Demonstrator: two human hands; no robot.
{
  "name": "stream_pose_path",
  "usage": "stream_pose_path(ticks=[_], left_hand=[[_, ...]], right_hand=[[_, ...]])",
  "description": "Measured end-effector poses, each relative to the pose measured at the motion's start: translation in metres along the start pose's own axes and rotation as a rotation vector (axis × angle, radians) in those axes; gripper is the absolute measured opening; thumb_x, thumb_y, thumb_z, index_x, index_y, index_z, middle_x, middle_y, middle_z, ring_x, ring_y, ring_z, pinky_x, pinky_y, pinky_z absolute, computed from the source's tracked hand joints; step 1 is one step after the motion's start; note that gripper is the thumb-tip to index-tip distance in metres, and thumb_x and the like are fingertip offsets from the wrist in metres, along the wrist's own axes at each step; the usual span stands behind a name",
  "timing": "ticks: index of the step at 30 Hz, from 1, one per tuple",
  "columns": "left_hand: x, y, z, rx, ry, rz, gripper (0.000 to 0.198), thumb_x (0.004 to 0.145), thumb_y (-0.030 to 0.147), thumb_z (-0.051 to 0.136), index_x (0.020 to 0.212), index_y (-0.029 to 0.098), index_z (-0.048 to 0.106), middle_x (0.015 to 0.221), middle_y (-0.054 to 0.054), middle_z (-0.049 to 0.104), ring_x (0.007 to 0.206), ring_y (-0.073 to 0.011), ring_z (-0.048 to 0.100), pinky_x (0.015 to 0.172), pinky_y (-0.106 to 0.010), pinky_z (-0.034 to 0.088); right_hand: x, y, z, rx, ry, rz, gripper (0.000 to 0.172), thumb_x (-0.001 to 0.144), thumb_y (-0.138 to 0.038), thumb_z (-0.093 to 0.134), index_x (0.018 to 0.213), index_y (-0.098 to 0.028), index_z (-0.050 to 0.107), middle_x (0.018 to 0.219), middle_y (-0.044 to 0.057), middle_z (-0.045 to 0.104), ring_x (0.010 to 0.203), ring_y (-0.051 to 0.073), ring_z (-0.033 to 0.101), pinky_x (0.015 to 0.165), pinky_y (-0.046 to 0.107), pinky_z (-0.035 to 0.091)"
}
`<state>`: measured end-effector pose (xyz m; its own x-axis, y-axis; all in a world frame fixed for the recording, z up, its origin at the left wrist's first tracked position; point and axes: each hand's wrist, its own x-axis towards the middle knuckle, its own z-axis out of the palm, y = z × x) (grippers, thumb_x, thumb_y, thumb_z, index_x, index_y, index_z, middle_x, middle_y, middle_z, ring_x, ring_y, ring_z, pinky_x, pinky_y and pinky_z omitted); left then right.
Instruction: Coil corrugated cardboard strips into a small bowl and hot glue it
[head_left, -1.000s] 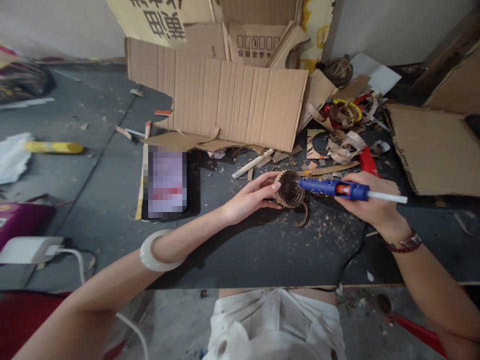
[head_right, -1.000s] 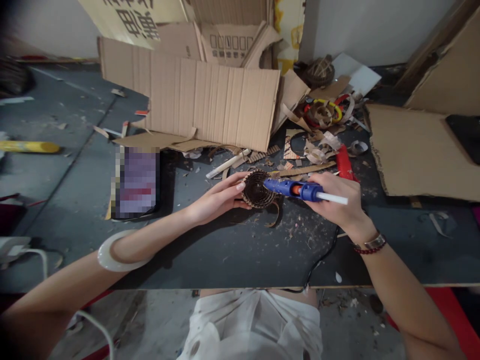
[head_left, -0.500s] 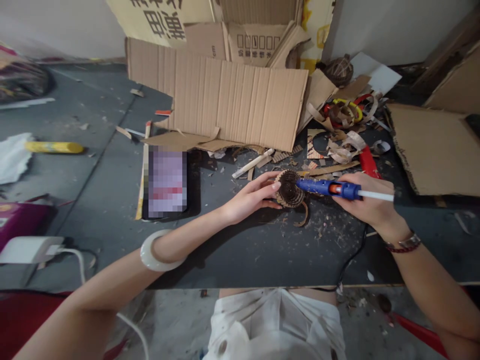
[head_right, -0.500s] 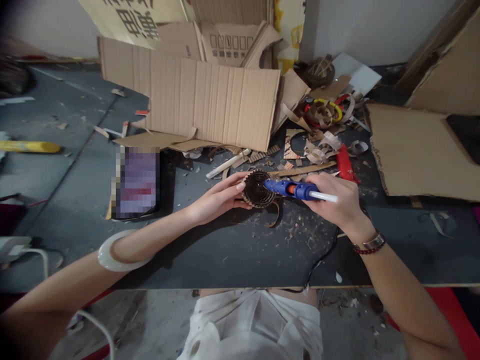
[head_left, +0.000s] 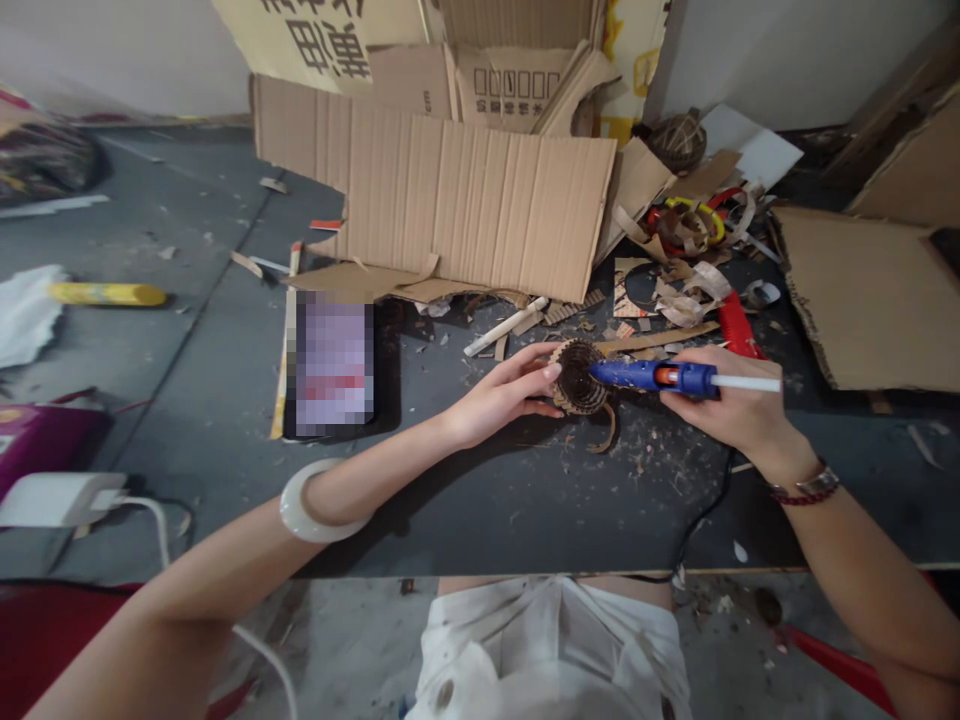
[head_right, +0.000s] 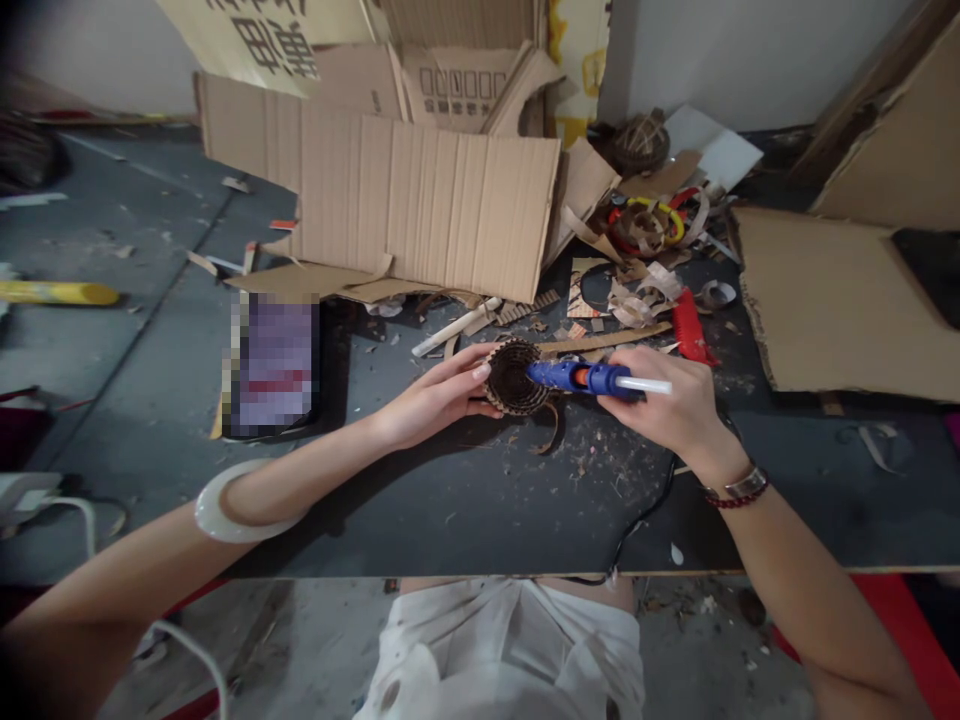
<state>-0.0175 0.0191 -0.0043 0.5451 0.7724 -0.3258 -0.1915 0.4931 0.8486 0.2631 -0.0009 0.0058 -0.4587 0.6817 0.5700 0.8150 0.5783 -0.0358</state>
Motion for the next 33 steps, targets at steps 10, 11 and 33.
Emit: stream_pose_path(ticks=[10, 11, 33], left_hand=[[-0.0001, 0.0002, 0.0, 0.009, 0.003, -0.003, 0.045, 0.079, 0.04, 0.069, 0.118, 0.023, 0.055, 0.106, -0.005, 0.058, 0.086, -0.0153, 0.061, 0.078, -0.033, 0.054], [0.0, 0.0001, 0.0, 0.007, 0.004, -0.002, 0.044, 0.078, 0.04, 0.069, 0.117, 0.023, 0.056, 0.106, -0.005, 0.058, 0.086, -0.0151, 0.061, 0.078, -0.033, 0.054], [0.0003, -0.0007, -0.001, 0.01, -0.007, -0.001, 0.042, 0.08, 0.04, 0.068, 0.117, 0.025, 0.056, 0.104, -0.004, 0.059, 0.086, -0.0149, 0.06, 0.078, -0.033, 0.053]], right_hand=[[0.0011, -0.0007, -0.0006, 0.029, 0.005, -0.031, 0.018, 0.078, -0.028, 0.069, 0.09, -0.019, 0.059, 0.078, 0.002, 0.07, 0.066, 0.015, 0.068, 0.061, 0.025, 0.049], [0.0009, -0.0007, -0.0005, 0.025, -0.001, -0.032, 0.018, 0.078, -0.028, 0.069, 0.09, -0.019, 0.059, 0.079, 0.002, 0.071, 0.067, 0.015, 0.068, 0.061, 0.025, 0.049], [-0.0008, -0.0006, -0.0005, 0.028, -0.042, 0.009, 0.016, 0.079, -0.031, 0.066, 0.09, -0.022, 0.06, 0.078, 0.001, 0.071, 0.066, 0.016, 0.068, 0.06, 0.026, 0.049]])
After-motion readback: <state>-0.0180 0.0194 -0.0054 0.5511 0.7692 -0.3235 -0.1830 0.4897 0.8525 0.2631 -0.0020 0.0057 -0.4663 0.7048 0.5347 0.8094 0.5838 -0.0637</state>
